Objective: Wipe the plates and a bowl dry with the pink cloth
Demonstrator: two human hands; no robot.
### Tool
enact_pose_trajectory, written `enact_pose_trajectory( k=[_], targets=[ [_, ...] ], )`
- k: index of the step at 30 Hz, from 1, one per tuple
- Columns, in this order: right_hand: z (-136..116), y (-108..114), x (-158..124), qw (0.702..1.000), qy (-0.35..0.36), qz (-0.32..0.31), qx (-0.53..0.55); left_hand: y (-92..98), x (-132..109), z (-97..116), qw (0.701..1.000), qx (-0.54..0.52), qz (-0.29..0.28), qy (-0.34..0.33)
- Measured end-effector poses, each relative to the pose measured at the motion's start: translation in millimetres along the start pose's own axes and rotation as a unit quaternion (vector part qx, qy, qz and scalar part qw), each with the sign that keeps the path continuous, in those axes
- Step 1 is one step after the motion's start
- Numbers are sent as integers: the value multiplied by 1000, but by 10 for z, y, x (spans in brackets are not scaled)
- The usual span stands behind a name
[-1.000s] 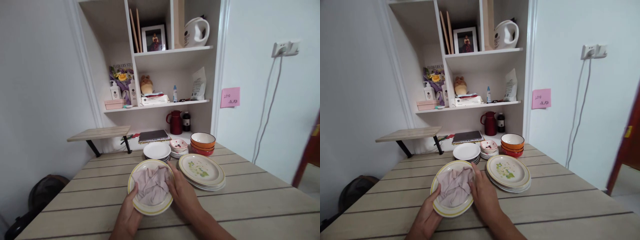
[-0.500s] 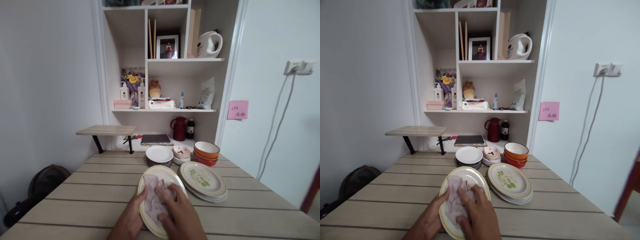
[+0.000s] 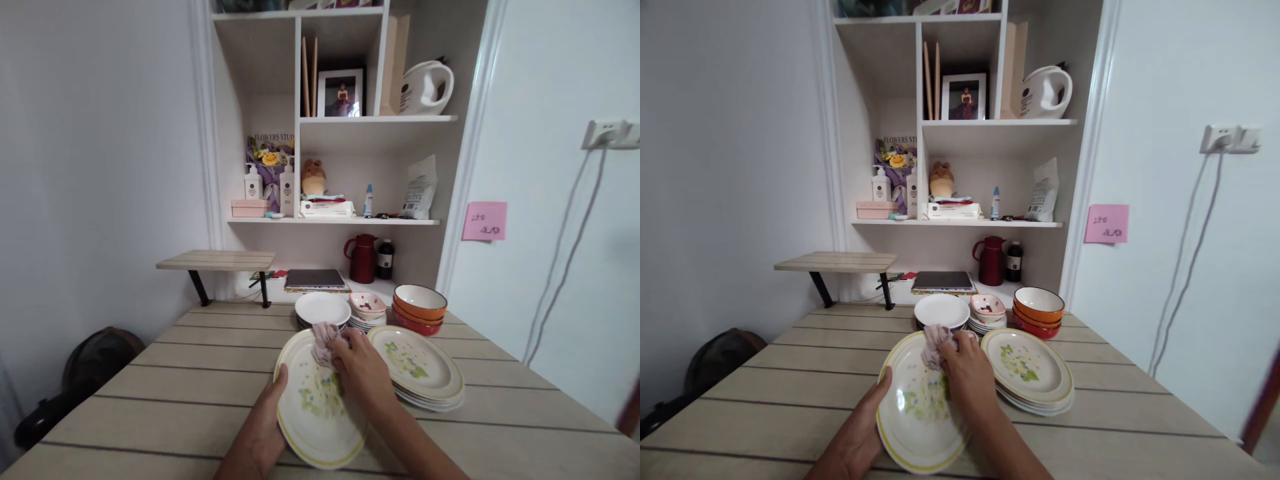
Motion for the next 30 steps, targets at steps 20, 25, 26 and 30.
enact_pose_trajectory(
  k=[20, 25, 26, 30],
  targets=[
    [20, -152, -39, 996, 6, -41, 84, -11, -23, -100, 997, 11, -23, 73],
    [-142, -250, -389, 976, 33, -128, 170, -12, -31, -132, 994, 25, -32, 98],
    [-272, -267, -432, 968, 63, -141, 200, -6, -33, -139, 994, 30, -27, 100],
    [-721, -307, -413, 940, 156, -143, 268, 92, -18, -128, 995, 41, 18, 85]
  ],
)
Point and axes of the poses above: each hand's wrist, its own x-axis towards the middle knuckle, its own y-axis out of the back of the hand, z = x × y, the point moved 9 cm from there along x, towards the middle knuckle, and after that the axes turned 10 degrees about y, right-handed, at the moved point
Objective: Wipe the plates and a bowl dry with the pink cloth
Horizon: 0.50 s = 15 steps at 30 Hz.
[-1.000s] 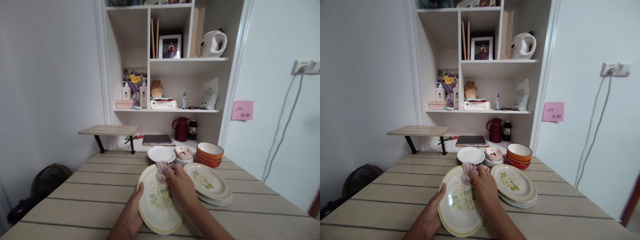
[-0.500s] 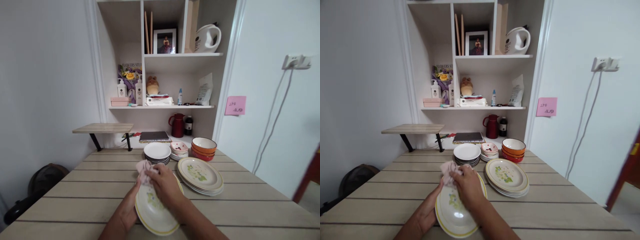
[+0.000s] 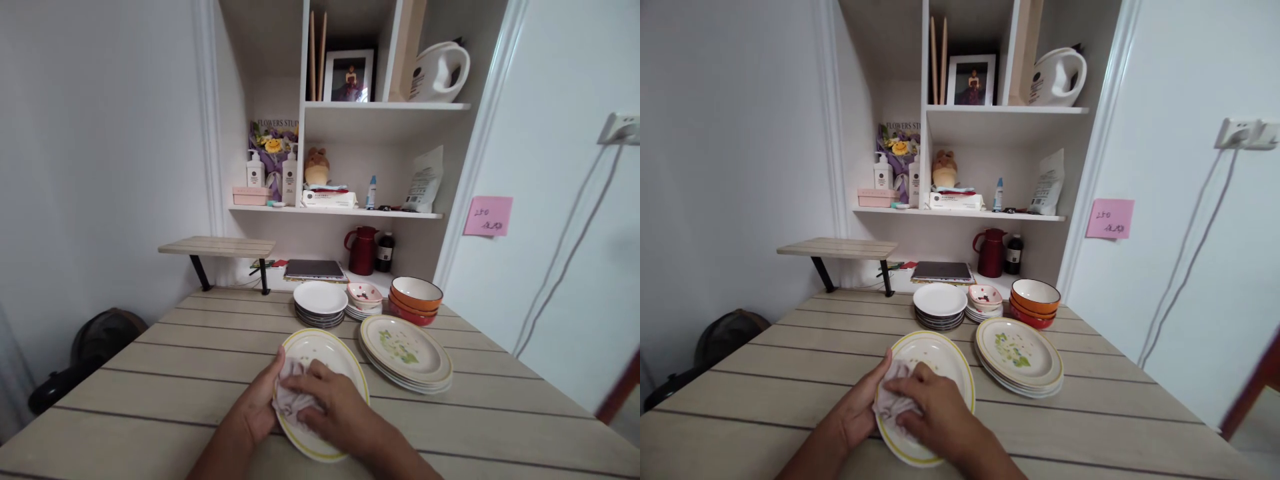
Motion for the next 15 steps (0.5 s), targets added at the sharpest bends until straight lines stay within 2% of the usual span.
enact_pose_trajectory(
  k=[3, 6, 9, 11, 13, 15],
  targets=[
    [73, 93, 166, 997, -20, 51, -48, 65, 22, 26, 1000, -3, 23, -21],
    [355, 310, 169, 984, -94, 87, -122, 43, 30, 17, 1000, -16, 8, -12],
    [619, 458, -16, 969, -166, 64, -173, 24, 7, 31, 1000, -25, 0, -7],
    [699, 496, -182, 964, -196, 36, -175, 47, -15, 66, 999, -27, 8, -18],
    [646, 451, -284, 973, -179, 0, -144, 56, -30, 90, 999, -35, 6, -25],
    [460, 331, -289, 990, -110, -36, -80, 39, -36, 93, 999, -44, -10, -25]
  ],
)
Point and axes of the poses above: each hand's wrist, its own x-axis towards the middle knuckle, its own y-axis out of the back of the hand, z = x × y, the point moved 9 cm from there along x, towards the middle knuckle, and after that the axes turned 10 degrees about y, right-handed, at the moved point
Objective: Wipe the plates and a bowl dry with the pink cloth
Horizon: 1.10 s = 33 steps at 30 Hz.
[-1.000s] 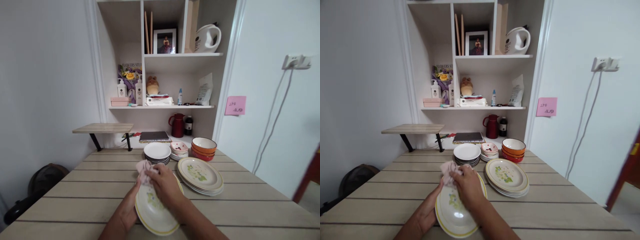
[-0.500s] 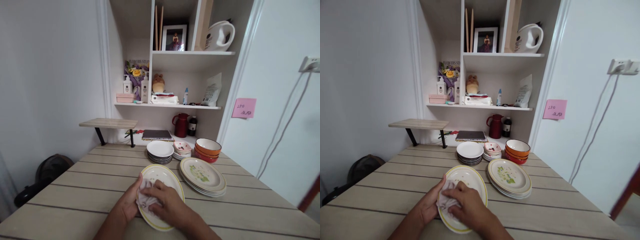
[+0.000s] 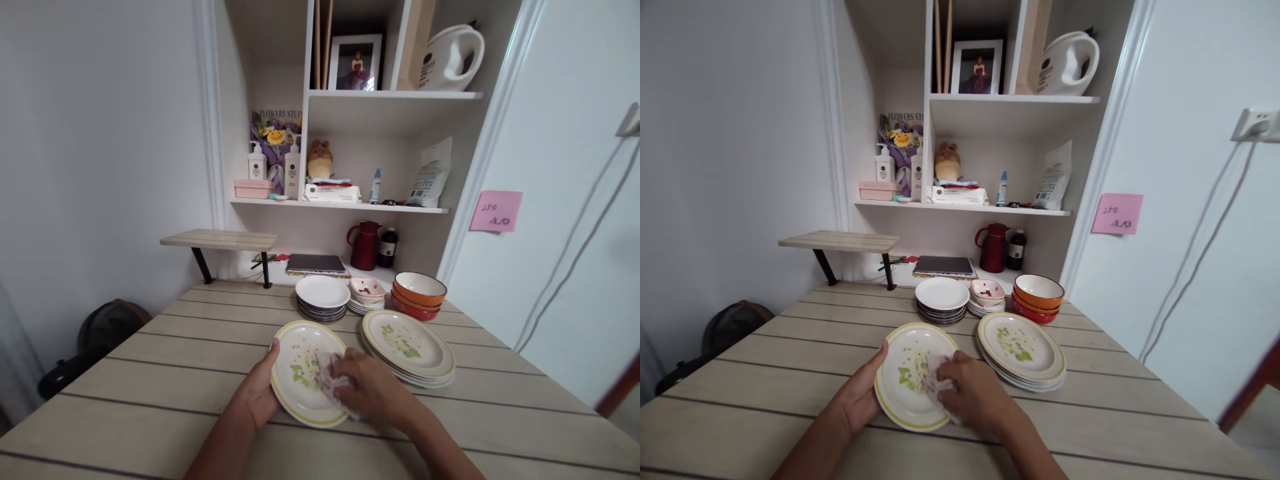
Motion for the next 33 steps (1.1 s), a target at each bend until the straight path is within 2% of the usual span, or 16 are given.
enact_pose_trajectory(
  k=[3, 5, 8, 12, 15, 18, 20, 23, 26, 29, 31, 33],
  targets=[
    [-394, -151, 35, 986, 122, -25, 109, 8, 3, -29, 1000, 9, 5, 14],
    [-546, -228, 128, 979, 150, -9, 141, 60, 13, -49, 999, 26, 36, 23],
    [-526, -248, 328, 987, 112, 49, 100, 132, 36, -30, 996, 43, 76, 12],
    [-209, -56, 483, 993, 14, 118, -17, 132, 62, -17, 996, 36, 81, 3],
    [64, 94, 420, 987, -66, 118, -87, 103, 43, -33, 997, 22, 73, 15],
    [163, 102, 241, 985, -107, 73, -116, 74, 6, -29, 998, 9, 63, 19],
    [59, 19, 133, 991, -76, 35, -104, 57, -12, -12, 999, 2, 53, 11],
    [-307, -168, 60, 998, 45, -13, -34, 38, -15, 2, 999, 7, 40, 3],
    [-610, -248, 134, 992, 120, -4, 35, 44, 3, -24, 999, 28, 36, 15],
    [-630, -187, 341, 992, 108, 53, 27, 105, 21, -49, 997, 46, 65, 23],
    [-475, -97, 456, 994, 63, 92, -8, 117, 29, -49, 996, 47, 75, 19],
    [-228, 7, 492, 992, 1, 120, -47, 81, 38, -47, 997, 40, 58, 15]
  ],
)
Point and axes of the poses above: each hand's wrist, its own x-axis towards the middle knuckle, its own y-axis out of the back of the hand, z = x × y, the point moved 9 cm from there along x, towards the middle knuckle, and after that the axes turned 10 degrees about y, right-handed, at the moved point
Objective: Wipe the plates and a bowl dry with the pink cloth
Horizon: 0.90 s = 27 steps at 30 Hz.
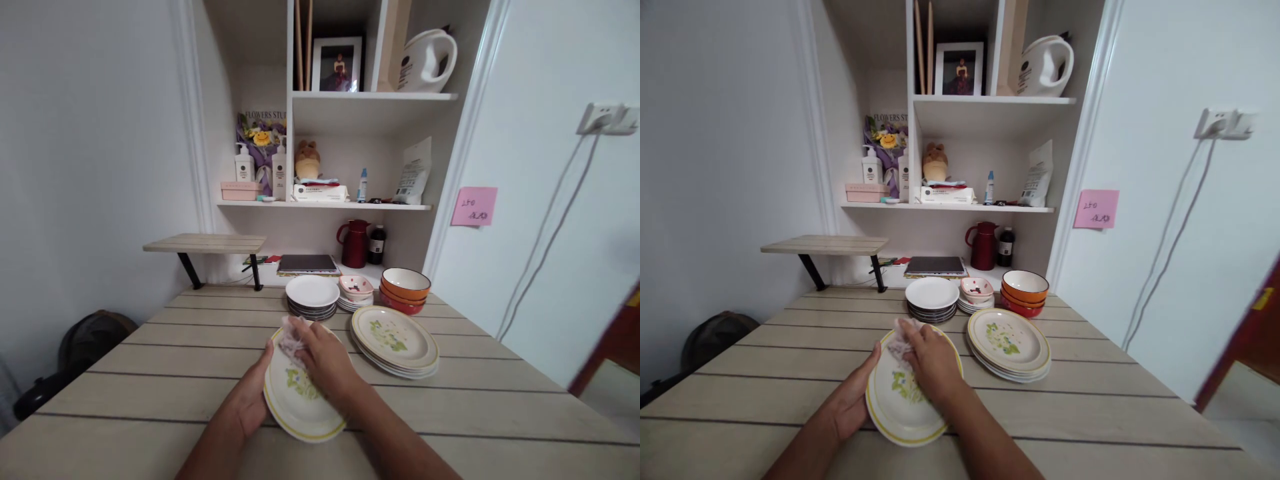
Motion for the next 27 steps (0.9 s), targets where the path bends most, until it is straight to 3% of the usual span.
enact_pose_trajectory(
  k=[3, 6, 8, 11, 14, 17, 19, 22, 27],
  targets=[
    [350, 88, -74, 995, -75, 1, -60, -36, 8, 19, 999, -12, -29, -10],
    [453, 91, -241, 990, -96, -48, -96, 20, 24, 42, 999, -17, -27, -29],
    [349, 51, -348, 990, -69, -85, -90, 55, 27, 43, 999, -19, -22, -33],
    [2, -37, -439, 993, 15, -113, -22, 28, 3, 32, 999, -21, -29, -24],
    [-349, -118, -395, 988, 98, -99, 63, -39, -31, 24, 999, -17, -28, -7],
    [-423, -162, -210, 990, 109, -56, 67, -50, -32, 54, 1000, -3, 2, -20],
    [-300, -137, -72, 996, 80, -24, 25, -45, -14, 71, 999, 2, 15, -33],
    [23, -28, 15, 999, 10, -4, -50, -66, 18, 45, 1000, -6, -8, -24],
    [385, 79, -228, 991, -87, -59, -81, -42, 16, 24, 999, -32, -39, -3]
  ],
)
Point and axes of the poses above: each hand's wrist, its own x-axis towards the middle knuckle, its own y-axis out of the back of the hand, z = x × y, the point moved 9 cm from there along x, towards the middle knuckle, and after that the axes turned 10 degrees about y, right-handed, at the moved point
